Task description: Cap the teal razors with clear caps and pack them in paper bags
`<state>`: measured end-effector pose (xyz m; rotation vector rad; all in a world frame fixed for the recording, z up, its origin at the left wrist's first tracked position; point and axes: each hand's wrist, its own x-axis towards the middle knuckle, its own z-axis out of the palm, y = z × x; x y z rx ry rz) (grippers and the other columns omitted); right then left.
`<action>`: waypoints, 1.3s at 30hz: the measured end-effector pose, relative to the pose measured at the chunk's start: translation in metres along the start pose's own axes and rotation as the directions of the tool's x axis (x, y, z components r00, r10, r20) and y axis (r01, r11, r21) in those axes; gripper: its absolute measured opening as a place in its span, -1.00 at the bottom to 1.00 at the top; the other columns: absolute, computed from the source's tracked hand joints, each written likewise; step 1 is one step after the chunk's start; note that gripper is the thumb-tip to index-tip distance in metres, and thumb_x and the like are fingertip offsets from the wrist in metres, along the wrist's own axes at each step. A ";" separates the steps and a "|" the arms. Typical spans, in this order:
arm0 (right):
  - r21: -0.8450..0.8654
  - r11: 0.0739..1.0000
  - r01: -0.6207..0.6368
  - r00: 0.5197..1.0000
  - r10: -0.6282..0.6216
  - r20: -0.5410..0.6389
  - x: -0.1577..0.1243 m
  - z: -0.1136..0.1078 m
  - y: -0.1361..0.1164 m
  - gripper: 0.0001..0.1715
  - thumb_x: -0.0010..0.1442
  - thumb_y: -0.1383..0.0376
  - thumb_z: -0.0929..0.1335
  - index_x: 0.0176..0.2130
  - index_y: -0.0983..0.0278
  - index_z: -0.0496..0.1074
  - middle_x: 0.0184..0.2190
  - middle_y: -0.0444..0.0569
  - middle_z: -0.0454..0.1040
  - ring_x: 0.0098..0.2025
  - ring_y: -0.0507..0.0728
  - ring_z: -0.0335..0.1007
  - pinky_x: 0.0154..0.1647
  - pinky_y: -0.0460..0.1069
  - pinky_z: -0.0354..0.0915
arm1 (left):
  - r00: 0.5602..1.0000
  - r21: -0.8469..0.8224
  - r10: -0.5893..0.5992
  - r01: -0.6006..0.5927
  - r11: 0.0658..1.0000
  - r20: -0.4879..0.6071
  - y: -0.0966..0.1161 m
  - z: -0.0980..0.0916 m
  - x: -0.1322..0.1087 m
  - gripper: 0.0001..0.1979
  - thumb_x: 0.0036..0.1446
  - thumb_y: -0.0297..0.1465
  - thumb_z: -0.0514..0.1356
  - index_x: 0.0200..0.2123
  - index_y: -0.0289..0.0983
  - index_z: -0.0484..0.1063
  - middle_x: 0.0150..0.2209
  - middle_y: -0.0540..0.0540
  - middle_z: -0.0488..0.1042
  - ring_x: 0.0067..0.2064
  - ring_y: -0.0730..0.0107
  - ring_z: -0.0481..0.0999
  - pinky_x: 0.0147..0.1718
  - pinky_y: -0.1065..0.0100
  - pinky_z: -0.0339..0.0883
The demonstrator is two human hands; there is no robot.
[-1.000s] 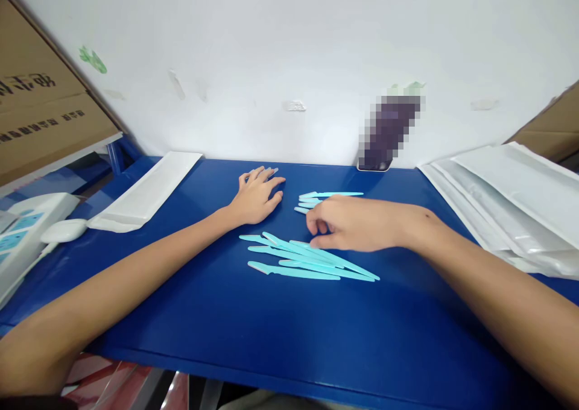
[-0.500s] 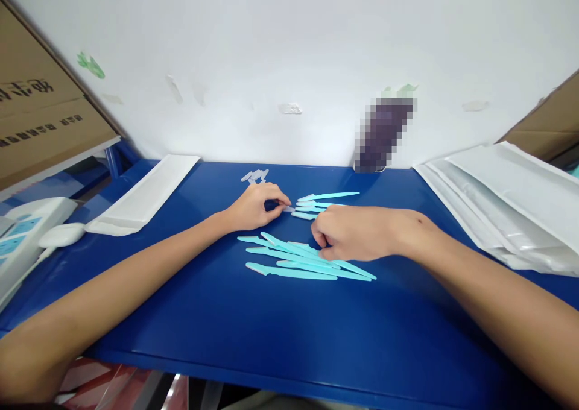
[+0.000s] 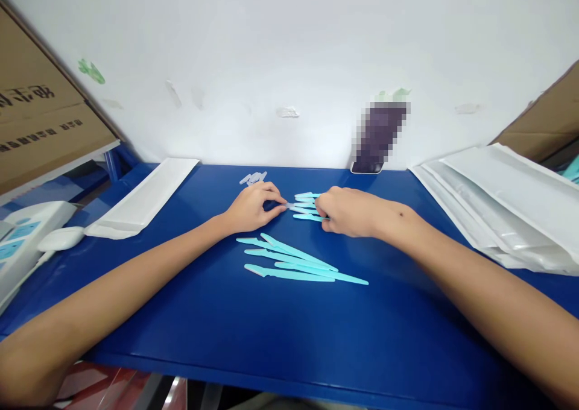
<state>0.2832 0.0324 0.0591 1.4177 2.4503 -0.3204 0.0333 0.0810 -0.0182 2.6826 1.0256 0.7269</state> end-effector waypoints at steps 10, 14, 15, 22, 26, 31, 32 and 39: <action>-0.097 0.995 0.020 0.999 -0.023 -0.024 0.000 0.000 0.008 -0.83 0.22 0.25 0.29 -0.41 0.19 0.24 -0.47 -0.07 0.37 -0.50 0.10 0.20 -0.43 0.03 -0.02 | 0.999 -0.158 0.044 -0.043 0.987 0.003 0.000 -0.005 0.002 -0.95 0.21 -0.41 0.30 -0.32 -0.26 0.53 -0.29 -0.07 0.55 -0.28 0.31 0.47 -0.22 0.27 0.35; -0.033 0.995 0.089 0.996 -0.090 -0.011 0.001 -0.001 0.014 -0.88 0.27 0.28 0.25 -0.35 0.19 0.22 -0.44 -0.09 0.37 -0.47 0.10 0.21 -0.40 0.02 0.03 | 0.976 -0.261 0.205 -0.181 0.948 0.067 0.006 -0.009 -0.001 -0.95 0.21 -0.43 0.27 -0.31 -0.27 0.54 -0.30 -0.09 0.53 -0.26 0.34 0.48 -0.24 0.32 0.34; -0.016 0.995 0.103 0.994 -0.104 -0.018 0.002 -0.001 0.015 -0.88 0.27 0.28 0.25 -0.35 0.19 0.22 -0.43 -0.08 0.38 -0.45 0.10 0.23 -0.38 0.02 0.05 | 0.974 -0.274 0.214 -0.186 0.944 0.074 0.006 -0.010 -0.001 -0.93 0.22 -0.42 0.26 -0.30 -0.27 0.55 -0.29 -0.10 0.53 -0.25 0.34 0.48 -0.24 0.32 0.34; 0.080 0.981 0.175 0.984 -0.173 -0.033 0.001 -0.003 0.016 -0.86 0.30 0.22 0.24 -0.26 0.20 0.34 -0.37 -0.03 0.47 -0.38 0.14 0.34 -0.31 0.03 0.13 | 0.982 -0.278 0.174 -0.146 0.949 0.078 0.004 -0.007 -0.001 -0.89 0.29 -0.36 0.28 -0.23 -0.26 0.61 -0.25 -0.11 0.55 -0.26 0.35 0.50 -0.24 0.33 0.33; 0.077 0.983 0.167 0.986 -0.167 -0.010 -0.002 -0.006 0.015 -0.83 0.30 0.22 0.23 -0.22 0.19 0.38 -0.36 -0.03 0.50 -0.36 0.16 0.36 -0.31 0.03 0.13 | 0.983 -0.283 0.173 -0.147 0.948 0.066 0.002 -0.006 0.000 -0.90 0.27 -0.37 0.29 -0.26 -0.26 0.61 -0.28 -0.09 0.54 -0.29 0.37 0.48 -0.25 0.33 0.33; 0.037 0.986 0.165 0.986 -0.165 -0.002 -0.005 -0.008 0.015 -0.80 0.32 0.24 0.23 -0.20 0.19 0.42 -0.31 0.00 0.51 -0.31 0.18 0.39 -0.30 0.04 0.14 | 0.985 -0.313 0.166 -0.141 0.939 0.056 0.001 -0.006 0.000 -0.89 0.27 -0.37 0.29 -0.29 -0.27 0.60 -0.32 -0.09 0.54 -0.35 0.40 0.45 -0.29 0.35 0.32; 0.026 0.985 0.169 0.986 -0.169 -0.003 -0.006 -0.008 0.015 -0.80 0.32 0.25 0.22 -0.20 0.20 0.42 -0.31 0.00 0.51 -0.31 0.18 0.39 -0.30 0.03 0.14 | 0.985 -0.321 0.164 -0.137 0.937 0.059 0.001 -0.006 0.000 -0.88 0.27 -0.37 0.29 -0.29 -0.27 0.61 -0.32 -0.09 0.54 -0.35 0.41 0.44 -0.29 0.35 0.32; -0.098 0.969 0.227 0.957 -0.241 -0.163 -0.002 0.006 -0.016 -0.67 0.38 0.41 0.18 -0.06 0.31 0.49 -0.19 0.10 0.54 -0.29 0.15 0.45 -0.33 0.02 0.13 | 0.984 -0.377 0.162 -0.124 0.918 0.069 0.000 -0.006 0.001 -0.86 0.28 -0.36 0.30 -0.31 -0.28 0.62 -0.31 -0.10 0.54 -0.32 0.39 0.49 -0.31 0.35 0.33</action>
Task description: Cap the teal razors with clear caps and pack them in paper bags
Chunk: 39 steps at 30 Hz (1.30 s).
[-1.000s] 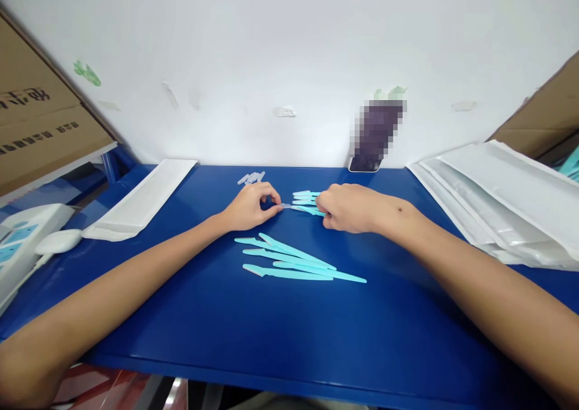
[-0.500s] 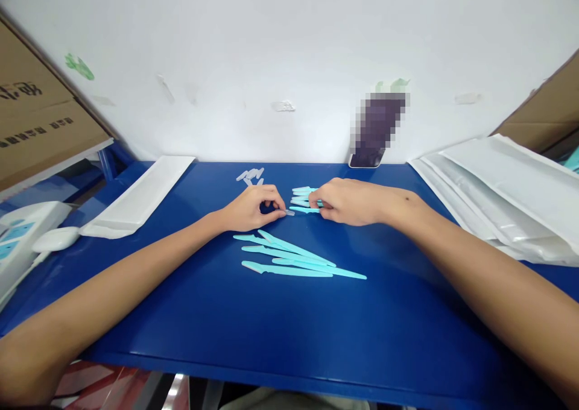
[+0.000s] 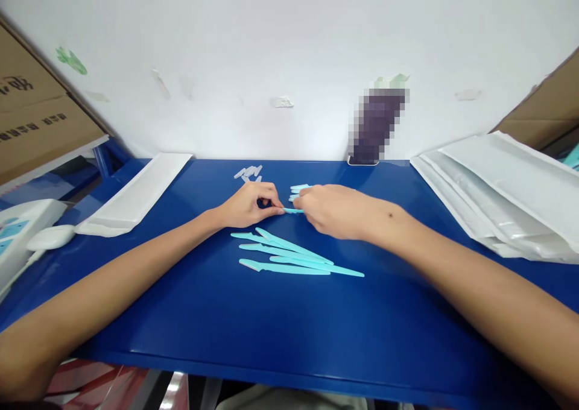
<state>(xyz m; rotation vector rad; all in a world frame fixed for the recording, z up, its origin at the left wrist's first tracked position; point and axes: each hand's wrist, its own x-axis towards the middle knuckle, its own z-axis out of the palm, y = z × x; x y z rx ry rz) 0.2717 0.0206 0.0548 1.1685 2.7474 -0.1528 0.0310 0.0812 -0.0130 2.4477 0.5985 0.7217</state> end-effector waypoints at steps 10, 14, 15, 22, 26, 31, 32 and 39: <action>-0.102 0.986 -0.135 0.989 0.139 0.041 0.001 -0.002 0.009 -0.75 0.36 0.33 0.26 -0.06 0.22 0.50 -0.18 0.04 0.59 -0.22 0.23 0.54 -0.38 0.02 0.12 | 0.980 0.359 -0.031 0.102 0.928 -0.199 0.006 0.004 -0.002 -0.72 0.39 -0.31 0.12 -0.17 -0.27 0.63 -0.19 -0.15 0.57 -0.17 0.22 0.54 -0.12 0.21 0.39; -0.071 0.980 -0.188 0.982 0.185 -0.042 -0.005 -0.007 0.017 -0.72 0.34 0.25 0.29 -0.01 0.25 0.48 -0.07 0.11 0.59 -0.16 0.27 0.53 -0.32 0.04 0.18 | 0.877 0.469 -0.170 0.394 0.791 -0.449 0.004 0.007 -0.002 -0.70 0.31 -0.42 0.09 -0.10 -0.26 0.63 -0.10 -0.19 0.60 -0.05 0.08 0.55 -0.02 0.12 0.41; -0.027 0.985 -0.170 0.985 0.169 -0.039 -0.006 -0.009 0.014 -0.73 0.35 0.22 0.29 -0.03 0.24 0.48 -0.08 0.10 0.59 -0.17 0.26 0.52 -0.30 0.04 0.19 | 0.860 0.467 -0.209 0.439 0.768 -0.465 0.003 0.007 -0.002 -0.70 0.28 -0.43 0.10 -0.09 -0.25 0.63 -0.08 -0.19 0.61 -0.03 0.05 0.56 -0.02 0.11 0.42; 0.344 0.938 0.029 0.980 -0.094 0.174 -0.009 -0.013 -0.022 -0.74 0.38 0.12 0.26 -0.14 0.19 0.47 -0.29 -0.05 0.56 -0.35 0.12 0.40 -0.36 -0.01 0.16 | 0.885 0.194 -0.260 0.354 0.915 -0.387 0.000 0.001 -0.003 -0.67 0.24 -0.46 0.04 -0.18 -0.23 0.63 -0.22 -0.07 0.68 -0.19 0.22 0.64 -0.08 0.22 0.47; 0.344 0.939 -0.006 0.984 -0.055 0.167 -0.004 -0.008 -0.027 -0.76 0.37 0.11 0.27 -0.17 0.21 0.42 -0.39 -0.08 0.51 -0.43 0.10 0.33 -0.40 -0.01 0.11 | 0.839 0.059 -0.244 0.310 0.949 -0.487 -0.007 -0.004 -0.003 -0.67 0.22 -0.48 0.02 -0.23 -0.25 0.61 -0.22 -0.09 0.65 -0.18 0.26 0.61 -0.09 0.26 0.46; 0.406 0.908 -0.107 0.963 -0.007 0.270 -0.002 -0.010 -0.023 -0.81 0.34 0.14 0.27 -0.25 0.19 0.36 -0.50 -0.13 0.46 -0.52 0.07 0.27 -0.47 -0.02 0.11 | 0.824 0.231 -0.336 0.475 0.849 -0.456 -0.012 -0.002 -0.003 -0.62 0.24 -0.47 0.06 -0.01 -0.22 0.60 0.07 -0.17 0.61 0.18 -0.05 0.45 0.19 -0.12 0.23; 0.387 0.915 -0.115 0.962 0.005 0.274 -0.003 -0.011 -0.021 -0.82 0.33 0.16 0.28 -0.28 0.19 0.35 -0.49 -0.13 0.46 -0.51 0.07 0.26 -0.46 -0.02 0.12 | 0.840 0.266 -0.338 0.473 0.840 -0.424 -0.012 -0.001 -0.003 -0.61 0.26 -0.47 0.05 0.03 -0.22 0.59 0.08 -0.18 0.61 0.24 -0.09 0.40 0.22 -0.18 0.17; 0.206 0.962 -0.181 0.946 0.113 0.305 -0.014 -0.016 0.002 -0.88 0.20 0.24 0.34 -0.33 0.18 0.49 -0.36 -0.08 0.55 -0.38 0.13 0.41 -0.37 0.00 0.18 | 0.997 0.367 -0.054 0.069 0.928 -0.051 -0.008 0.003 -0.003 -0.61 0.27 -0.58 0.04 -0.06 -0.18 0.63 0.01 -0.09 0.65 0.16 0.06 0.43 0.21 -0.09 0.18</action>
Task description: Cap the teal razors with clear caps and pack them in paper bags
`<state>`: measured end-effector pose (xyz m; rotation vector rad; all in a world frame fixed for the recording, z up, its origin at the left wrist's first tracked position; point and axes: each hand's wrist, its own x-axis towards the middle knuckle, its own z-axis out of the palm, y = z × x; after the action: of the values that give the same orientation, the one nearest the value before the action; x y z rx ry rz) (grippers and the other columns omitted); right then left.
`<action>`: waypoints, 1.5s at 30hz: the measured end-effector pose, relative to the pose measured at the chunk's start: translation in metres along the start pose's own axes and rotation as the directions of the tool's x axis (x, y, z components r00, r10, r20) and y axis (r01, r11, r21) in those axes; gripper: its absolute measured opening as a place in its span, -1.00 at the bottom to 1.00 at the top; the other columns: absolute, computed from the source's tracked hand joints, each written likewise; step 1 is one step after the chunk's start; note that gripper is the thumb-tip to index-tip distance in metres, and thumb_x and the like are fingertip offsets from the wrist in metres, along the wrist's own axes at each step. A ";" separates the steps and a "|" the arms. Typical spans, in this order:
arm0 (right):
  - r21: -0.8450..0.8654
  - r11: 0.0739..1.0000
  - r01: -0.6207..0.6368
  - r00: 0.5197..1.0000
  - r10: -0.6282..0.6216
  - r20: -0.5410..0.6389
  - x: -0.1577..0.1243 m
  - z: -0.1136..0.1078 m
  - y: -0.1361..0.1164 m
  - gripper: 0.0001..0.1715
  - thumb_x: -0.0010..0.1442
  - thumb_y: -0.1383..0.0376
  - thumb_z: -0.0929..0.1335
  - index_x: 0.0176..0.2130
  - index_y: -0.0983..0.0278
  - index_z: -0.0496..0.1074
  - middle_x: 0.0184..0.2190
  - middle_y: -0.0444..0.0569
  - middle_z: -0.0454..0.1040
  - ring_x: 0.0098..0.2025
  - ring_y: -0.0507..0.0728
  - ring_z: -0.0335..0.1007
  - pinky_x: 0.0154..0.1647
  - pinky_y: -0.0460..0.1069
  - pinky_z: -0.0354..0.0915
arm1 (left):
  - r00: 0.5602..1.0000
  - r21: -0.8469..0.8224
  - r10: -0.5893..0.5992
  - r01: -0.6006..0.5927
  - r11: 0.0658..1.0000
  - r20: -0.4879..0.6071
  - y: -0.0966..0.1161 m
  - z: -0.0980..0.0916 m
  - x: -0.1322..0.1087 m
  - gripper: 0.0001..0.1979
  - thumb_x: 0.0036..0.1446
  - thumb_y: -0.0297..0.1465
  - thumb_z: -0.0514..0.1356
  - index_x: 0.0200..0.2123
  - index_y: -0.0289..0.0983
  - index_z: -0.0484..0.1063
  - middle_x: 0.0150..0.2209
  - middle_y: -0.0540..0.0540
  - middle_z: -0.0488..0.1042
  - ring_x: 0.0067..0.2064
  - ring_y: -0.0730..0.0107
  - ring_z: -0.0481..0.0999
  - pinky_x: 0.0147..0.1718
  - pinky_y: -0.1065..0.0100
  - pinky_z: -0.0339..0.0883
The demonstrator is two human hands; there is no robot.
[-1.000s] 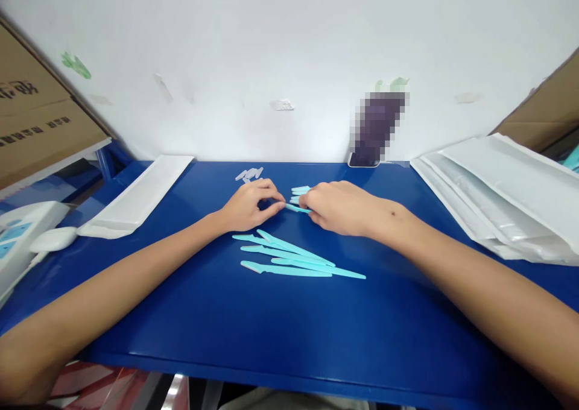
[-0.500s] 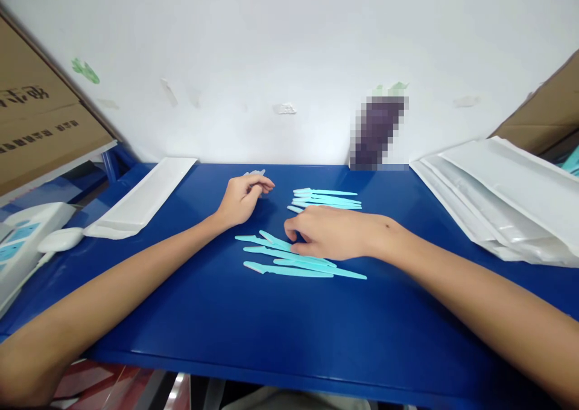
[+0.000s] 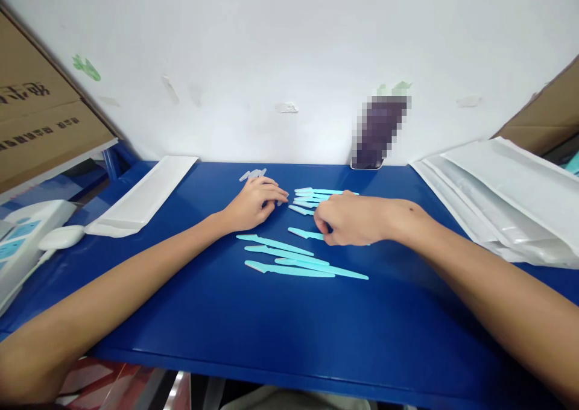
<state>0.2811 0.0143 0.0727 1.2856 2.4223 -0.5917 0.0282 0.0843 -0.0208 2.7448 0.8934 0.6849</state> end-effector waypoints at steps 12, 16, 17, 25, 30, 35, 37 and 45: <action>-0.009 0.997 -0.072 0.997 0.072 0.015 0.007 -0.007 0.033 -0.85 0.13 0.23 0.33 -0.34 0.22 0.49 -0.36 -0.05 0.56 -0.39 0.14 0.43 -0.36 0.01 0.22 | 0.996 -0.195 0.065 -0.051 0.979 0.064 0.001 -0.007 0.001 -0.82 0.36 -0.34 0.24 -0.12 -0.22 0.66 -0.10 -0.15 0.56 -0.07 0.20 0.44 -0.01 0.18 0.30; -0.031 0.995 -0.092 0.995 0.091 -0.039 0.008 -0.007 0.029 -0.88 0.15 0.25 0.33 -0.38 0.22 0.45 -0.37 -0.03 0.55 -0.40 0.14 0.42 -0.35 0.01 0.21 | 0.992 -0.217 0.097 -0.079 0.973 0.076 0.005 -0.009 0.001 -0.83 0.35 -0.32 0.26 -0.16 -0.23 0.65 -0.13 -0.15 0.57 -0.10 0.21 0.45 -0.06 0.21 0.32; -0.040 0.995 -0.094 0.994 0.092 -0.056 0.008 -0.007 0.028 -0.89 0.15 0.26 0.33 -0.39 0.22 0.44 -0.36 -0.02 0.54 -0.40 0.14 0.42 -0.36 0.02 0.20 | 0.992 -0.215 0.102 -0.083 0.973 0.078 0.005 -0.009 0.000 -0.83 0.36 -0.33 0.25 -0.17 -0.24 0.65 -0.13 -0.15 0.57 -0.11 0.22 0.45 -0.06 0.21 0.32; -0.076 0.997 -0.018 0.997 0.012 -0.074 0.004 -0.009 0.023 -0.93 0.18 0.31 0.30 -0.29 0.18 0.39 -0.35 -0.05 0.52 -0.41 0.12 0.36 -0.39 0.01 0.15 | 0.989 -0.164 0.128 -0.113 0.980 0.078 0.009 -0.009 0.000 -0.80 0.39 -0.36 0.15 -0.20 -0.27 0.58 -0.19 -0.15 0.57 -0.14 0.22 0.47 -0.10 0.21 0.31; -0.085 0.996 0.029 0.993 -0.038 -0.111 0.005 -0.007 0.030 -0.89 0.20 0.28 0.30 -0.25 0.18 0.42 -0.36 -0.06 0.53 -0.43 0.12 0.36 -0.41 0.02 0.11 | 0.988 -0.178 0.139 -0.124 0.976 0.071 0.011 -0.011 0.000 -0.80 0.37 -0.37 0.15 -0.22 -0.27 0.58 -0.19 -0.15 0.58 -0.16 0.24 0.50 -0.11 0.22 0.33; -0.087 0.996 0.037 0.990 -0.048 -0.130 0.004 -0.007 0.030 -0.89 0.19 0.27 0.30 -0.26 0.17 0.43 -0.39 -0.08 0.53 -0.45 0.13 0.35 -0.42 0.02 0.09 | 0.988 -0.202 0.139 -0.123 0.972 0.064 0.011 -0.011 0.001 -0.81 0.36 -0.38 0.16 -0.22 -0.26 0.58 -0.21 -0.15 0.58 -0.17 0.24 0.51 -0.12 0.22 0.35; -0.084 0.996 0.027 0.990 -0.038 -0.133 0.002 -0.008 0.028 -0.91 0.19 0.26 0.30 -0.28 0.17 0.41 -0.40 -0.07 0.52 -0.46 0.12 0.34 -0.43 0.02 0.08 | 0.989 -0.206 0.138 -0.123 0.971 0.060 0.011 -0.011 0.001 -0.82 0.35 -0.37 0.17 -0.23 -0.26 0.59 -0.21 -0.15 0.58 -0.18 0.24 0.51 -0.13 0.22 0.35; -0.096 0.995 0.023 0.989 -0.037 -0.142 -0.003 -0.013 0.025 -0.93 0.21 0.25 0.30 -0.31 0.17 0.39 -0.41 -0.07 0.51 -0.45 0.13 0.34 -0.43 0.03 0.10 | 0.988 -0.214 0.147 -0.133 0.968 0.049 0.010 -0.011 0.000 -0.80 0.36 -0.37 0.18 -0.23 -0.27 0.60 -0.24 -0.15 0.58 -0.20 0.27 0.51 -0.16 0.25 0.34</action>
<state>0.3022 0.0316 0.0797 1.2962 2.5567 -0.3997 0.0284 0.0768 -0.0081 2.6405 0.5804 0.6682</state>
